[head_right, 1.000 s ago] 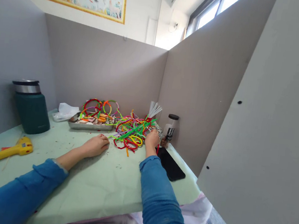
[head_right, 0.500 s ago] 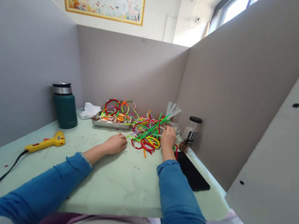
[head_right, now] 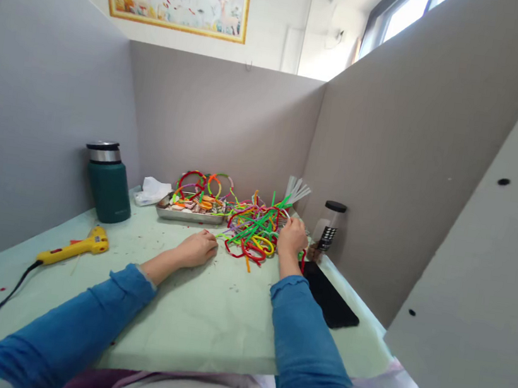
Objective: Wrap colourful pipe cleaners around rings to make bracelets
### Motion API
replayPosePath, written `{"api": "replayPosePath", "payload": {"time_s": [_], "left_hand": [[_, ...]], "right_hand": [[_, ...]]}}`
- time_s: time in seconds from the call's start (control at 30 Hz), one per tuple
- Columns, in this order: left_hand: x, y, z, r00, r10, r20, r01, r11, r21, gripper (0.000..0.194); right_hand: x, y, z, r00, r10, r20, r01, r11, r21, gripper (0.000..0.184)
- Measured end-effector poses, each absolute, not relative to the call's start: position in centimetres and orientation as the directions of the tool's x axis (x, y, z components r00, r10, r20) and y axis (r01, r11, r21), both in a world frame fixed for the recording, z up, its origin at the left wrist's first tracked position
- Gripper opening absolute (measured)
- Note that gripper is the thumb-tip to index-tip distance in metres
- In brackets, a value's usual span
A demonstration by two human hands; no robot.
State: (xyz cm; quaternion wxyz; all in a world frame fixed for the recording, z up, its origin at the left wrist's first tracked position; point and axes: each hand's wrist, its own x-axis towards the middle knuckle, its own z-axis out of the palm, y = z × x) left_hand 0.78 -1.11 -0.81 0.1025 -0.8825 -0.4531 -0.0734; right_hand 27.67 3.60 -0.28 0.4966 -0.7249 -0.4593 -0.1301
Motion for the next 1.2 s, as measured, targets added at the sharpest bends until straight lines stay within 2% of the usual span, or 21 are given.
{"api": "replayPosePath", "payload": {"time_s": [0.1, 0.2, 0.4, 0.57, 0.8, 0.97, 1.1, 1.13, 1.2], "left_hand": [[0.7, -0.9, -0.9, 0.578, 0.784, 0.224, 0.815, -0.567, -0.117, 0.031], [0.7, -0.9, -0.9, 0.581, 0.782, 0.225, 0.814, -0.568, -0.125, 0.032], [0.9, -1.3, -0.6, 0.572, 0.789, 0.226, 0.820, -0.556, -0.132, 0.033], [0.8, -1.3, -0.6, 0.571, 0.789, 0.226, 0.821, -0.557, -0.128, 0.032], [0.8, -1.2, -0.7, 0.571, 0.788, 0.230, 0.820, -0.558, -0.126, 0.032], [0.8, -1.3, -0.8, 0.571, 0.783, 0.247, 0.819, -0.563, -0.110, 0.031], [0.8, -1.0, -0.9, 0.554, 0.788, 0.268, 0.820, -0.573, -0.009, 0.027], [0.8, -0.9, -0.9, 0.529, 0.800, 0.283, 0.824, -0.564, 0.053, 0.025], [0.9, -0.5, -0.5, 0.420, 0.847, 0.326, 0.821, -0.508, 0.263, 0.022]], "right_hand": [[27.7, 3.4, 0.2, 0.603, 0.453, 0.657, 0.759, -0.069, -0.648, 0.031], [27.8, 3.3, 0.4, 0.592, 0.429, 0.683, 0.767, -0.038, -0.641, 0.030], [27.3, 3.0, 0.5, 0.419, 0.494, 0.762, 0.875, 0.003, -0.483, 0.033], [27.2, 2.8, 1.0, 0.440, 0.604, 0.664, 0.882, -0.151, -0.446, 0.032], [27.4, 2.8, 1.6, 0.318, 0.418, 0.851, 0.945, -0.068, -0.319, 0.032], [27.6, 2.3, 2.3, 0.233, 0.300, 0.925, 0.968, 0.015, -0.249, 0.026], [26.4, 1.2, 3.1, 0.180, 0.217, 0.959, 0.970, 0.123, -0.210, 0.025], [25.7, 0.9, 3.3, 0.141, 0.218, 0.966, 0.968, 0.172, -0.181, 0.026], [23.7, 0.2, 3.2, 0.014, 0.253, 0.967, 0.951, 0.297, -0.091, 0.028]]}}
